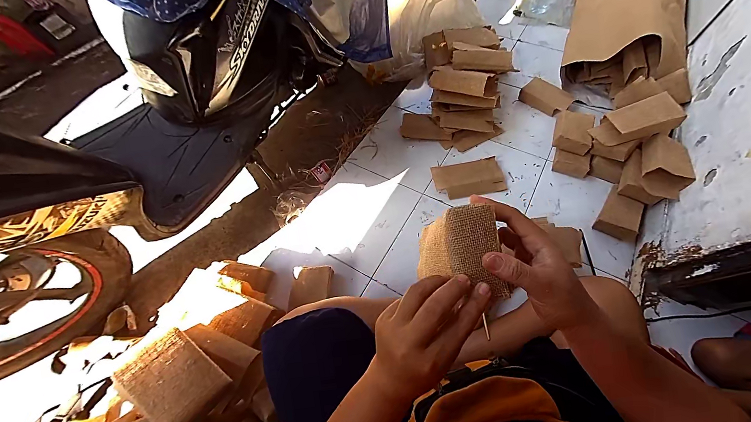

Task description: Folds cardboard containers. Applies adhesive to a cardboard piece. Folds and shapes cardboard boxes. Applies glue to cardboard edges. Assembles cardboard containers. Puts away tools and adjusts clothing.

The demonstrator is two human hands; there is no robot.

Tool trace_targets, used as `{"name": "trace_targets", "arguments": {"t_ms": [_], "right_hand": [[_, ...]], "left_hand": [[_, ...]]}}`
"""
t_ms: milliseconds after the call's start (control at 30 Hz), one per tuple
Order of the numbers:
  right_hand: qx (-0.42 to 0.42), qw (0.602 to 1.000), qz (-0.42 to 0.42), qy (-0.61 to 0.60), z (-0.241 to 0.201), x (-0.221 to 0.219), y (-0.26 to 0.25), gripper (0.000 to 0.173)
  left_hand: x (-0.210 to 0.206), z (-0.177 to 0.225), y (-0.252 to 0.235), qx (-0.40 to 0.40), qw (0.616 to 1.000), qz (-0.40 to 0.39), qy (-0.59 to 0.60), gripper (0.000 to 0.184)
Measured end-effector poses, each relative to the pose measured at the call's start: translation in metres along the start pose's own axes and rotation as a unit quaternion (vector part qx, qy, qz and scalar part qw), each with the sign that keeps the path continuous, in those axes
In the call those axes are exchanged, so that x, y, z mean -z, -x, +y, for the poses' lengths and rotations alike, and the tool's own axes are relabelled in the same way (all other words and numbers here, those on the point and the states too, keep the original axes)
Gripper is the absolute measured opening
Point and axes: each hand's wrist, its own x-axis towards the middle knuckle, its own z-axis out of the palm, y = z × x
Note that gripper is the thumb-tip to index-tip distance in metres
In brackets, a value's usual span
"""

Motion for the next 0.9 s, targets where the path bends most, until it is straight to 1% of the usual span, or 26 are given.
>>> {"name": "trace_targets", "arguments": {"t_ms": [33, 67, 100, 167, 200, 233, 267, 300, 333, 400, 467, 567, 600, 667, 767, 833, 867, 900], "right_hand": [[0.005, 1.000, -0.010, -0.006, 0.001, 0.001, -0.001, 0.068], [0.022, 1.000, -0.017, -0.002, 0.003, 0.003, -0.001, 0.065], [0.043, 0.999, -0.023, 0.007, 0.005, 0.004, -0.001, 0.064], [0.094, 0.994, -0.025, 0.039, 0.009, 0.004, 0.001, 0.063], [0.116, 0.991, -0.026, 0.057, 0.010, 0.003, 0.003, 0.062], [0.134, 0.988, -0.027, 0.070, 0.010, 0.001, 0.005, 0.061], [0.145, 0.986, -0.030, 0.078, 0.010, -0.001, 0.007, 0.059], [0.151, 0.984, -0.032, 0.086, 0.009, -0.003, 0.008, 0.057], [0.153, 0.983, -0.031, 0.100, 0.008, -0.003, 0.008, 0.055], [0.166, 0.975, -0.020, 0.147, 0.005, -0.001, 0.008, 0.049], [0.197, 0.965, 0.008, 0.174, 0.000, 0.002, 0.008, 0.040], [0.248, 0.950, 0.036, 0.186, -0.004, 0.002, 0.007, 0.017], [0.265, 0.944, 0.041, 0.191, -0.003, 0.001, 0.006, 0.013], [0.292, 0.934, 0.046, 0.201, 0.001, 0.000, 0.004, 0.010], [0.276, 0.942, 0.022, 0.188, 0.007, 0.003, 0.002, 0.016], [0.296, 0.936, 0.023, 0.189, 0.015, 0.002, 0.002, 0.014], [0.321, 0.924, 0.029, 0.208, 0.020, 0.002, 0.002, 0.012], [0.348, 0.906, 0.031, 0.237, 0.027, 0.002, 0.003, 0.011]], "left_hand": [[-0.002, 0.002, 0.002, 0.016, 1.000, -0.009, 0.018, 0.017], [-0.002, 0.003, 0.003, 0.053, 0.997, -0.019, 0.048, 0.020], [-0.001, 0.004, 0.002, 0.104, 0.990, -0.026, 0.089, 0.030], [0.007, 0.001, -0.007, 0.200, 0.964, -0.030, 0.171, 0.050], [0.011, -0.002, -0.015, 0.227, 0.955, -0.031, 0.191, 0.056], [0.013, -0.005, -0.022, 0.235, 0.952, -0.030, 0.194, 0.056], [0.014, -0.008, -0.028, 0.226, 0.954, -0.022, 0.194, 0.045], [0.014, -0.011, -0.033, 0.212, 0.958, -0.017, 0.191, 0.031], [0.014, -0.012, -0.036, 0.199, 0.962, -0.020, 0.185, 0.022], [0.011, -0.014, -0.036, 0.189, 0.966, -0.025, 0.174, 0.015], [0.008, -0.013, -0.032, 0.183, 0.968, -0.026, 0.167, 0.012], [0.005, -0.011, -0.029, 0.171, 0.971, -0.010, 0.168, 0.010], [0.003, -0.011, -0.027, 0.171, 0.971, -0.005, 0.170, 0.010], [0.000, -0.011, -0.024, 0.174, 0.970, 0.004, 0.170, 0.010], [-0.004, -0.012, -0.018, 0.184, 0.970, 0.013, 0.159, 0.010], [-0.008, -0.011, -0.012, 0.221, 0.960, 0.015, 0.172, 0.008], [-0.009, -0.010, -0.009, 0.265, 0.944, 0.004, 0.199, 0.008], [-0.008, -0.008, -0.007, 0.326, 0.913, -0.013, 0.245, 0.013]]}}
